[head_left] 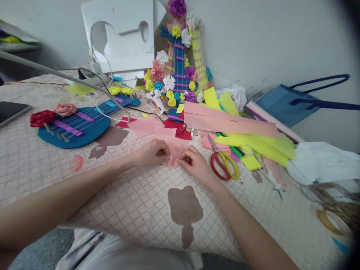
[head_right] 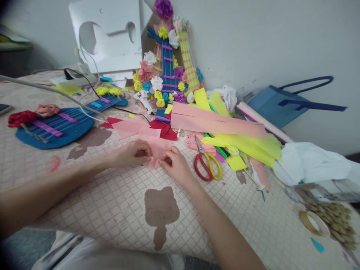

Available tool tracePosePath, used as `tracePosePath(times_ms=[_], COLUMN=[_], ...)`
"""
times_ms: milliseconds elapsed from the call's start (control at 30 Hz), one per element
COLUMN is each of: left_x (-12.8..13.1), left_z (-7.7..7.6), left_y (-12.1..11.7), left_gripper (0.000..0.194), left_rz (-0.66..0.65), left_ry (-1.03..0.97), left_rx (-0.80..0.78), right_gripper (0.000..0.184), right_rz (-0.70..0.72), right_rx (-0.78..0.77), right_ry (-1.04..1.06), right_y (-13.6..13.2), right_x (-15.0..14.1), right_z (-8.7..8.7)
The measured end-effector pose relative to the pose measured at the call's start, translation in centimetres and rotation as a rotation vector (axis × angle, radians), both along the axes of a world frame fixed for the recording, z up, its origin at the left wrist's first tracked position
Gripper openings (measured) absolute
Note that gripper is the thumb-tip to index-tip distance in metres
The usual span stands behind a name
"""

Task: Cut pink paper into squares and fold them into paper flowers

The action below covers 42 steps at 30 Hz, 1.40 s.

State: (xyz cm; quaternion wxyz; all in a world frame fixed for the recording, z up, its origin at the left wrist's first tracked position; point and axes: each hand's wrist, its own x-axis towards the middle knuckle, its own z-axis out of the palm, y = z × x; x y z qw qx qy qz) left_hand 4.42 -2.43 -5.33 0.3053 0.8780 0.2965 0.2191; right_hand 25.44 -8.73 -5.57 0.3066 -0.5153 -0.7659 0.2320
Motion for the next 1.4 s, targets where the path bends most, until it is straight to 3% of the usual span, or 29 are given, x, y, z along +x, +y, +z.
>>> tracePosePath(times_ms=[200,600,1400], left_x=[1.0,1.6,1.7], left_z=[-0.3,-0.6,-0.7], left_y=[-0.7,-1.4,-1.4], left_gripper=[0.008,0.008,0.010], left_rz=[0.120,0.211,0.240], left_ry=[0.028,0.008,0.039], left_rx=[0.085,0.198,0.177], right_gripper=[0.010,0.011,0.011], right_rz=[-0.086,-0.113,-0.151], right_rx=[0.046,0.056,0.065], right_ry=[-0.021,-0.026,0.017], right_y=[0.1,0.1,0.0], right_x=[-0.7,-0.9,-1.3], right_z=[-1.0,-1.0,-0.8])
